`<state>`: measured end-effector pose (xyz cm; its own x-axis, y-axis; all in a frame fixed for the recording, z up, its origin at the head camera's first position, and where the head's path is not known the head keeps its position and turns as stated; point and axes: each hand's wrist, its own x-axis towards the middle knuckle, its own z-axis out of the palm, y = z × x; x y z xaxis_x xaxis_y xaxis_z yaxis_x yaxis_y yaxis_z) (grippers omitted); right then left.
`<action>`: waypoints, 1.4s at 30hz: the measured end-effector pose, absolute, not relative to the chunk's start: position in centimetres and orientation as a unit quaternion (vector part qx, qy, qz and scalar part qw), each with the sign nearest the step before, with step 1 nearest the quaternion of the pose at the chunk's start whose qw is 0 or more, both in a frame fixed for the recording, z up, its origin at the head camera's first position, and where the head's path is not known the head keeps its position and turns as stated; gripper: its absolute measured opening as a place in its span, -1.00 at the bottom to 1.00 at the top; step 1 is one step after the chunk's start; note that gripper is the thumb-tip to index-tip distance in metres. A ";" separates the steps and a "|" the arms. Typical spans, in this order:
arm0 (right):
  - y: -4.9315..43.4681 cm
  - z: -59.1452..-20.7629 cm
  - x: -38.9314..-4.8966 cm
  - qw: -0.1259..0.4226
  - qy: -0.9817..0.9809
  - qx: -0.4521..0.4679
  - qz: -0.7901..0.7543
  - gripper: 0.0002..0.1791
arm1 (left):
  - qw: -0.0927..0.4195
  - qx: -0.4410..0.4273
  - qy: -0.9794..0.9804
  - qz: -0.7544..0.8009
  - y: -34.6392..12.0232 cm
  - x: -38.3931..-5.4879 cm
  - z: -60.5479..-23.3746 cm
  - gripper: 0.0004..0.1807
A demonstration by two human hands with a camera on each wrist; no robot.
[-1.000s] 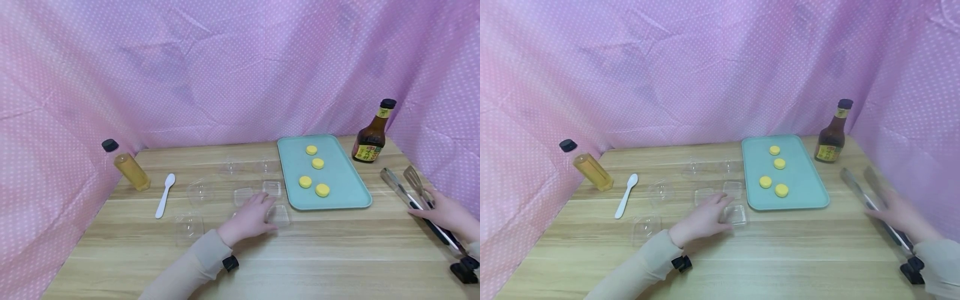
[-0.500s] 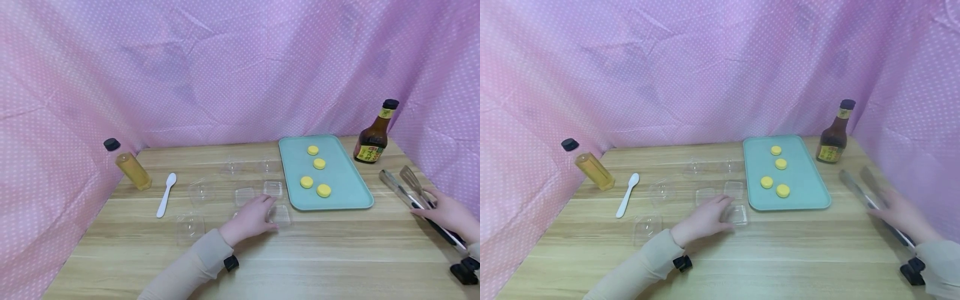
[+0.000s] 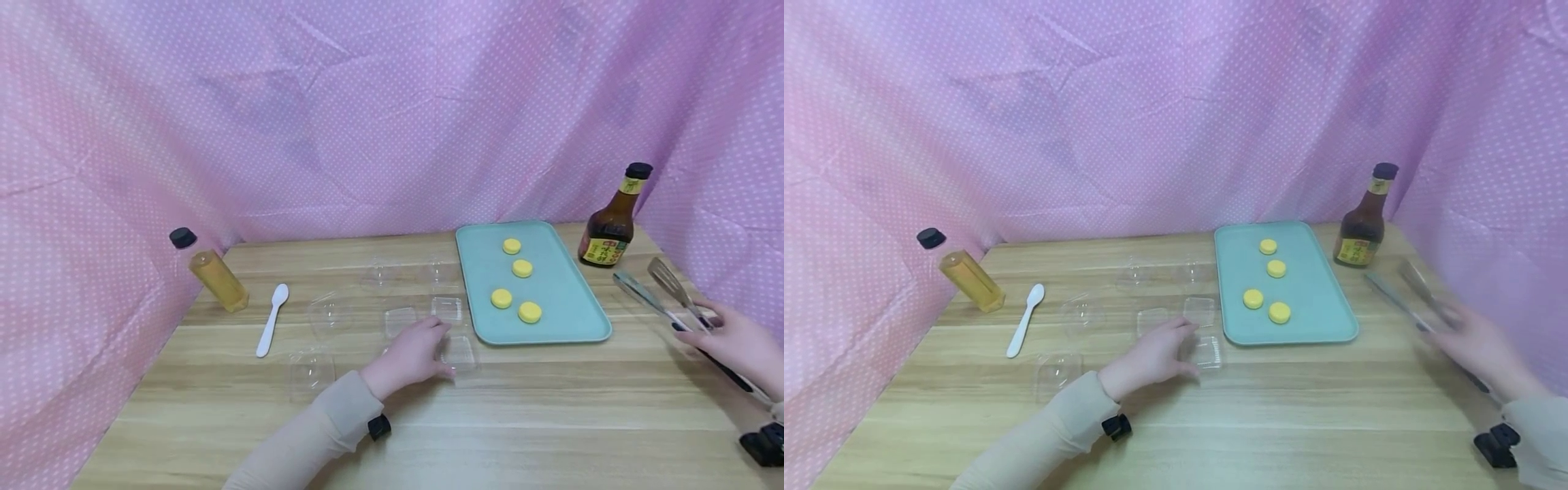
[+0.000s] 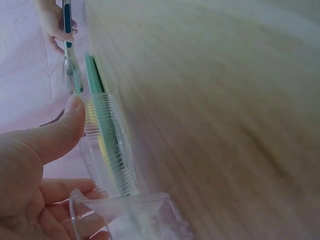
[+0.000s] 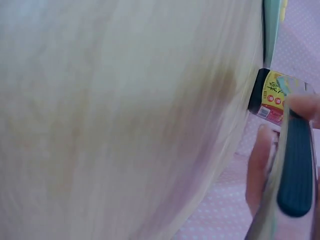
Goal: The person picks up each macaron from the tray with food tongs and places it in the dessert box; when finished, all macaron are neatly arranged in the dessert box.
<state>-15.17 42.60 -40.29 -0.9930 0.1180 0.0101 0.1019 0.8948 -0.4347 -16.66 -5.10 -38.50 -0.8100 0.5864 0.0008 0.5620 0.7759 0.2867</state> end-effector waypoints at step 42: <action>33.2 -37.9 -15.2 0.136 -0.953 0.181 0.200 -0.38 | 0.058 0.310 0.940 0.127 -5.1 -17.5 -38.4 -0.10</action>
